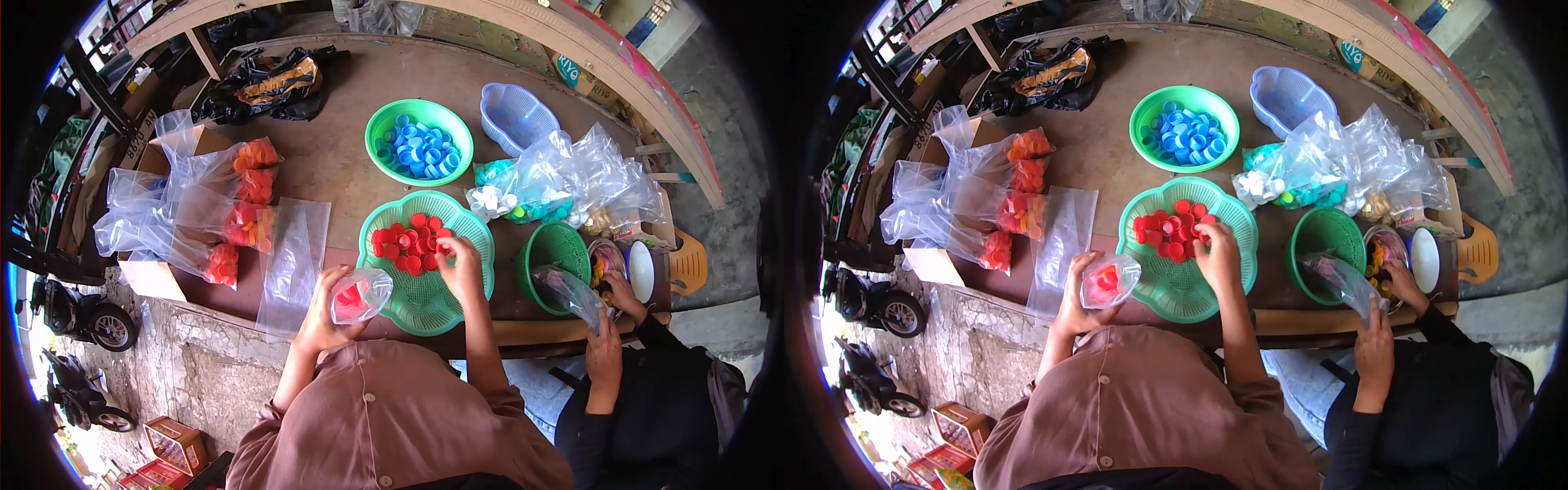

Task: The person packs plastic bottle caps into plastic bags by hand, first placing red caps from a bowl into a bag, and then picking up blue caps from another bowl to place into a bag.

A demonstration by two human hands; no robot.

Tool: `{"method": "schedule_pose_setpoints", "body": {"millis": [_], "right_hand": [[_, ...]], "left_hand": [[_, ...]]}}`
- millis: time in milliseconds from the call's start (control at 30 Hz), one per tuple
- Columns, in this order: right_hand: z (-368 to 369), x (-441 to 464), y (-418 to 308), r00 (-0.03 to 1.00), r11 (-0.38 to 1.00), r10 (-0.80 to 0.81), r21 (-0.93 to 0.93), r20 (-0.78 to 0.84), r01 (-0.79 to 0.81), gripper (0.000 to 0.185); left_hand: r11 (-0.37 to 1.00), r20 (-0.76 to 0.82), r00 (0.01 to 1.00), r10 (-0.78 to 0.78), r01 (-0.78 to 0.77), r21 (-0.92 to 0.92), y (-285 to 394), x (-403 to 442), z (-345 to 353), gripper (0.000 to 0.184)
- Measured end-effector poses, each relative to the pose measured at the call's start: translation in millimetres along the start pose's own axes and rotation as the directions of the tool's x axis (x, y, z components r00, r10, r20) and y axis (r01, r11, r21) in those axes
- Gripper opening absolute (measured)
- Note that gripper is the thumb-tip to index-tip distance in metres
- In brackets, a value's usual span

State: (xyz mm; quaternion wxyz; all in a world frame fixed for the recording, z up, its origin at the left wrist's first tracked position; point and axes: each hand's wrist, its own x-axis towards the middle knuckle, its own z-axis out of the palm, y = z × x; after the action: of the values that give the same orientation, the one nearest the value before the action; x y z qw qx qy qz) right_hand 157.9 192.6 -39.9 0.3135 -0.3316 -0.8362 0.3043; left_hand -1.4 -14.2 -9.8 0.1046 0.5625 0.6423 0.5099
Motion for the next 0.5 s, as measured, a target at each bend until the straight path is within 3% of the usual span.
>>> {"method": "schedule_pose_setpoints", "body": {"millis": [67, 133, 200, 433, 500], "right_hand": [[8.8, -0.6, 0.5, 0.989, 0.999, 0.04, -0.033, 0.145, -0.036, 0.02], [20.5, -2.3, 2.9, 0.965, 0.971, 0.045, -0.24, 0.257, 0.018, 0.02], [30.1, -1.7, 2.1, 0.953, 0.937, 0.006, -0.335, 0.304, 0.101, 0.017], [43.2, -3.7, 13.9, 0.939, 0.903, -0.056, -0.384, 0.338, 0.193, 0.011], [31.0, -3.4, 5.2, 0.971, 0.952, -0.044, -0.283, 0.236, 0.112, 0.008]], "left_hand": [[1.0, -0.003, 1.0, 0.003, -0.003, -0.008, 1.8, 1.9, -0.2, 0.08], [1.0, 0.003, 1.0, -0.001, 0.001, 0.01, 2.6, 2.1, -0.8, 0.08], [1.0, -0.001, 1.0, 0.0, 0.0, 0.004, 0.7, 2.3, -0.4, 0.08], [1.0, -0.012, 1.0, -0.012, 0.012, -0.019, -1.9, -1.7, -1.5, 0.081], [1.0, -0.019, 1.0, -0.011, 0.011, -0.014, -2.0, -1.1, -1.6, 0.081]]}}
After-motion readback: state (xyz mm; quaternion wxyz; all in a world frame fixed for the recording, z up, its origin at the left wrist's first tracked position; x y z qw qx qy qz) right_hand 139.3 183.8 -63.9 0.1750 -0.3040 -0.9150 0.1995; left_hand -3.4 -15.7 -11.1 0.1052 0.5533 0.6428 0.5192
